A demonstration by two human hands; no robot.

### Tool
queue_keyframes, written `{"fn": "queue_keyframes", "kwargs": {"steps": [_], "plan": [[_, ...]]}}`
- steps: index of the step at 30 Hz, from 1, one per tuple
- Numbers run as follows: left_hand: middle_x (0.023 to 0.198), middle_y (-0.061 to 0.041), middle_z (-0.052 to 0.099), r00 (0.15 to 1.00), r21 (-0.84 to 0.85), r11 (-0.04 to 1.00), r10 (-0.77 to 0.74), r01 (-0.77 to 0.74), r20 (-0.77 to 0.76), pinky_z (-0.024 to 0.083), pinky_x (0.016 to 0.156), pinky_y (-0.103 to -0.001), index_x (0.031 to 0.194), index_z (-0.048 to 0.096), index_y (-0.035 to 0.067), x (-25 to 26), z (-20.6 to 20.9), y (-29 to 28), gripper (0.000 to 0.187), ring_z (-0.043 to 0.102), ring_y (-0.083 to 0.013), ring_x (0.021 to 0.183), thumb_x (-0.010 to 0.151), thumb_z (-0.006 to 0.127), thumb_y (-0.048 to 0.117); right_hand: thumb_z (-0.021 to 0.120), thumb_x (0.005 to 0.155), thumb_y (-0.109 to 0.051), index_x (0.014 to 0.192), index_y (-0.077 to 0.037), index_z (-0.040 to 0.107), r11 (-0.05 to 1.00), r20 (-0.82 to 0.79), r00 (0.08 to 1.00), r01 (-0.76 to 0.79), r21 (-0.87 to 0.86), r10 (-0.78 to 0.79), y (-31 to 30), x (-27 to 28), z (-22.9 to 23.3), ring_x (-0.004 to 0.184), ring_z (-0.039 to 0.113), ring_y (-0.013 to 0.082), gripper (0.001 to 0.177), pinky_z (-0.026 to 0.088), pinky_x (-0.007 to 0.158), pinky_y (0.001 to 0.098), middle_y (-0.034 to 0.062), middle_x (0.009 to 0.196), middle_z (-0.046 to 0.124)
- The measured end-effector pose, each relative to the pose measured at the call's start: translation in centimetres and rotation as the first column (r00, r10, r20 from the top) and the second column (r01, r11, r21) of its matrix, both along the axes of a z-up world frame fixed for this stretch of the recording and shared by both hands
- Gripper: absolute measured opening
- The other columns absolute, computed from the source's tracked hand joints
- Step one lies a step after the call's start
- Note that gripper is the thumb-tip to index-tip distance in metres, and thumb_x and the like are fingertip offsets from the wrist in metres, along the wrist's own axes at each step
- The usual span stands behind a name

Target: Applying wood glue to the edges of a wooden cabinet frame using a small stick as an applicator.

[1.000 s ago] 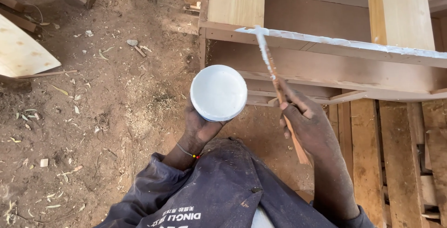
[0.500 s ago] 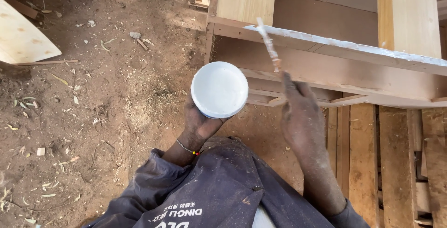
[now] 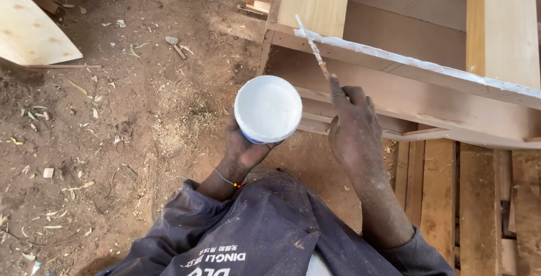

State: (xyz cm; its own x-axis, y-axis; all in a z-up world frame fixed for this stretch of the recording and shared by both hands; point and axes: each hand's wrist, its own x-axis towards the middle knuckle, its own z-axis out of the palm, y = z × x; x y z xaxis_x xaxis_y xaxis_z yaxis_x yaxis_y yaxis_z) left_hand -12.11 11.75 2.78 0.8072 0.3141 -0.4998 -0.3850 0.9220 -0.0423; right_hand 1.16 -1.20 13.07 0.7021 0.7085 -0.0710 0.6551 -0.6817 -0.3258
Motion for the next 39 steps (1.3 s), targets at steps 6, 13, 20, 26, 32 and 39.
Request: {"fn": "queue_keyframes", "kwargs": {"steps": [6, 13, 20, 26, 32, 39], "plan": [[0.114, -0.015, 0.07, 1.0, -0.013, 1.0, 0.01, -0.01, -0.001, 0.059, 0.088, -0.063, 0.126, 0.063, 0.015, 0.0, -1.6, 0.7, 0.055, 0.071, -0.0398, 0.106, 0.092, 0.055, 0.058, 0.057, 0.087, 0.008, 0.155, -0.02, 0.052, 0.998, 0.084, 0.995, -0.057, -0.022, 0.058, -0.3, -0.7, 0.7, 0.114, 0.058, 0.0284, 0.074, 0.058, 0.088, 0.0481, 0.0129, 0.126, 0.059], [0.119, -0.015, 0.068, 0.999, 0.014, 1.0, 0.019, -0.02, 0.028, 0.058, 0.089, -0.064, 0.126, 0.063, 0.017, 0.2, -4.5, 1.1, 0.056, 0.069, -0.0418, 0.109, 0.09, 0.057, 0.058, 0.061, 0.081, 0.008, 0.147, -0.02, 0.061, 0.966, 0.067, 0.967, -0.251, 0.064, 0.247, -2.9, 0.1, 3.4, 0.109, 0.061, 0.0375, 0.071, 0.056, 0.084, 0.0516, 0.0144, 0.122, 0.064], [0.149, -0.017, 0.054, 0.976, 0.088, 0.995, -0.068, 0.051, 0.205, 0.052, 0.092, -0.067, 0.146, 0.054, 0.025, 0.5, -8.6, 1.6, 0.075, 0.05, -0.0469, 0.132, 0.078, 0.073, 0.052, 0.051, 0.09, 0.002, 0.142, -0.024, 0.064, 0.943, 0.172, 0.938, -0.267, -0.196, 0.301, -4.6, 0.3, 7.5, 0.095, 0.063, 0.022, 0.059, 0.055, 0.07, 0.0433, -0.0046, 0.111, 0.074], [0.153, -0.016, 0.051, 0.948, 0.135, 0.987, -0.12, 0.083, 0.296, 0.046, 0.103, -0.066, 0.15, 0.051, 0.022, 0.8, -8.6, 0.9, 0.082, 0.048, -0.0432, 0.137, 0.079, 0.077, 0.054, 0.046, 0.095, -0.005, 0.145, -0.036, 0.056, 0.86, -0.012, 0.937, -0.325, -0.394, 0.349, -2.7, 0.1, 7.7, 0.095, 0.065, 0.019, 0.06, 0.057, 0.076, 0.0387, -0.009, 0.125, 0.067], [0.151, -0.021, 0.049, 0.973, 0.05, 0.999, -0.008, -0.003, 0.232, 0.058, 0.068, -0.057, 0.149, 0.05, 0.022, 0.6, -7.1, 1.8, 0.077, 0.051, -0.0507, 0.127, 0.08, 0.068, 0.052, 0.057, 0.097, -0.023, 0.118, -0.025, 0.071, 0.984, -0.376, 0.926, -0.043, -0.174, -0.026, -6.7, 5.1, 3.9, 0.068, 0.061, 0.0175, 0.025, 0.047, 0.069, 0.0327, -0.0039, 0.094, 0.07], [0.152, -0.02, 0.05, 0.966, -0.006, 0.996, 0.092, -0.094, 0.243, 0.054, 0.092, -0.063, 0.147, 0.053, 0.021, 1.5, -3.7, 3.6, 0.074, 0.051, -0.0478, 0.131, 0.082, 0.066, 0.055, 0.065, 0.092, -0.024, 0.139, -0.011, 0.071, 0.967, -0.675, 0.738, 0.161, 0.197, 0.015, -5.6, 4.0, 2.6, 0.068, 0.049, 0.0149, 0.049, 0.045, 0.06, 0.0285, 0.0045, 0.097, 0.07]]}}
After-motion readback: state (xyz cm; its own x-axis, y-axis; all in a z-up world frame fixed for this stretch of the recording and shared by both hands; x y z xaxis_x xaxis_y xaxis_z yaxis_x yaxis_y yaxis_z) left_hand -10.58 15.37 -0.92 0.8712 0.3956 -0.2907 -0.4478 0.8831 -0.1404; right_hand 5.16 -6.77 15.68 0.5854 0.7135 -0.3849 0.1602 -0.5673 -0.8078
